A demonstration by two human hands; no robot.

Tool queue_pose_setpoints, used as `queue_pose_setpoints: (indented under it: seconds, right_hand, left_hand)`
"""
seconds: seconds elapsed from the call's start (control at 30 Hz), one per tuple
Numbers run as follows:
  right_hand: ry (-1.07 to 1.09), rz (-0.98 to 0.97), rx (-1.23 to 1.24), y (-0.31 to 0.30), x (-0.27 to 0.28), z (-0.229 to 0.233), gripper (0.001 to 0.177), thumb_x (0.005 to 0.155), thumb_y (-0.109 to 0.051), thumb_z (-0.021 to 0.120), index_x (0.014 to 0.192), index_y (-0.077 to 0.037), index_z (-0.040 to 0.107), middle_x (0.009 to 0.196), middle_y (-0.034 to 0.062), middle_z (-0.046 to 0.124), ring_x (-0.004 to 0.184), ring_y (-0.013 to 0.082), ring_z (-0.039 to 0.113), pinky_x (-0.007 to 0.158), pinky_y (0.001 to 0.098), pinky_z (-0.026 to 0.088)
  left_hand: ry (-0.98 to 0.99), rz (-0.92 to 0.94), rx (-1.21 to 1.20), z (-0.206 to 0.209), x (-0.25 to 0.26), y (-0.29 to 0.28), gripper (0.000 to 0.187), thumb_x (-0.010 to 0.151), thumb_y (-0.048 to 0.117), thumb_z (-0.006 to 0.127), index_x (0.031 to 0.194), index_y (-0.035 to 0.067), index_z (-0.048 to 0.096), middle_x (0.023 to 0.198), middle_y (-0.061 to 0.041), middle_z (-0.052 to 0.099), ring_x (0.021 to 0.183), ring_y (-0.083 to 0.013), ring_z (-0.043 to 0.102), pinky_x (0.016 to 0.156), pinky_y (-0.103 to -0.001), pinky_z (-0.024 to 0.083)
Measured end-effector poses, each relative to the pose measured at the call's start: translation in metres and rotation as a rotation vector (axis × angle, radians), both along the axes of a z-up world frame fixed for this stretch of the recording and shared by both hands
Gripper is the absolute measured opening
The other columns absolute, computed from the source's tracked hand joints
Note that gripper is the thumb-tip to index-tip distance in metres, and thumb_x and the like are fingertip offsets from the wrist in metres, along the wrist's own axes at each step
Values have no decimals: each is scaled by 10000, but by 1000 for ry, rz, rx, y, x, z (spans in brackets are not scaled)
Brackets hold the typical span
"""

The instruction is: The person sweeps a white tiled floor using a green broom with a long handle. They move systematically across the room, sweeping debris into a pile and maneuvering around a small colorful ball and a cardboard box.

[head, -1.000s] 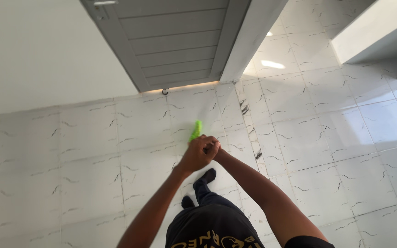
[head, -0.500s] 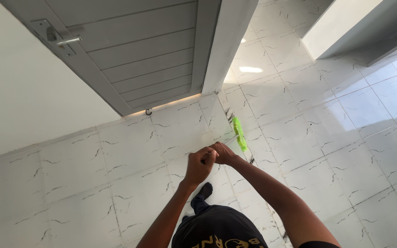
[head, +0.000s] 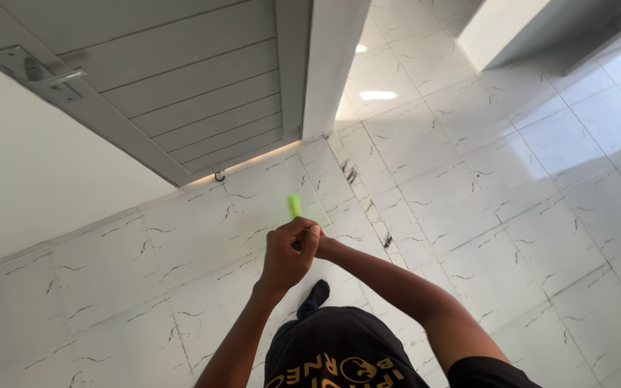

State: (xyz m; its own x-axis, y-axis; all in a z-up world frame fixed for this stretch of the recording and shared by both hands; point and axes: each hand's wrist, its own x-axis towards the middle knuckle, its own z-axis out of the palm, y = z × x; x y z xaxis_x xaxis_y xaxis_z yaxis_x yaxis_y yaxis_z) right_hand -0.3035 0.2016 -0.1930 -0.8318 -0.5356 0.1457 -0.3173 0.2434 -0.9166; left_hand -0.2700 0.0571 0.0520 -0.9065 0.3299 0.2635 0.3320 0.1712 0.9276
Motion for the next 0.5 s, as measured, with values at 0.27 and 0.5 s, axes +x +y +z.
queue_pose_setpoints:
  seconds: [0.27, 0.5]
  right_hand:
    - [-98, -39, -24, 8, -2, -36, 147, 879, -129, 683, 779, -26, 656, 725, 45, 678, 648, 186, 626, 578, 364, 513]
    - [-78, -31, -2, 55, -20, -28, 185, 867, -139, 697, 734, -21, 644, 692, 53, 675, 606, 190, 611, 563, 364, 501]
  left_hand:
    - [34, -144, -141, -39, -18, 38, 131, 939, 182, 640, 904, 70, 700, 665, -90, 696, 631, -244, 646, 695, -381, 518]
    - [8, -203, -21, -49, -30, 50, 145, 991, 175, 620, 932, 58, 682, 759, -94, 681, 677, -201, 672, 621, -331, 531]
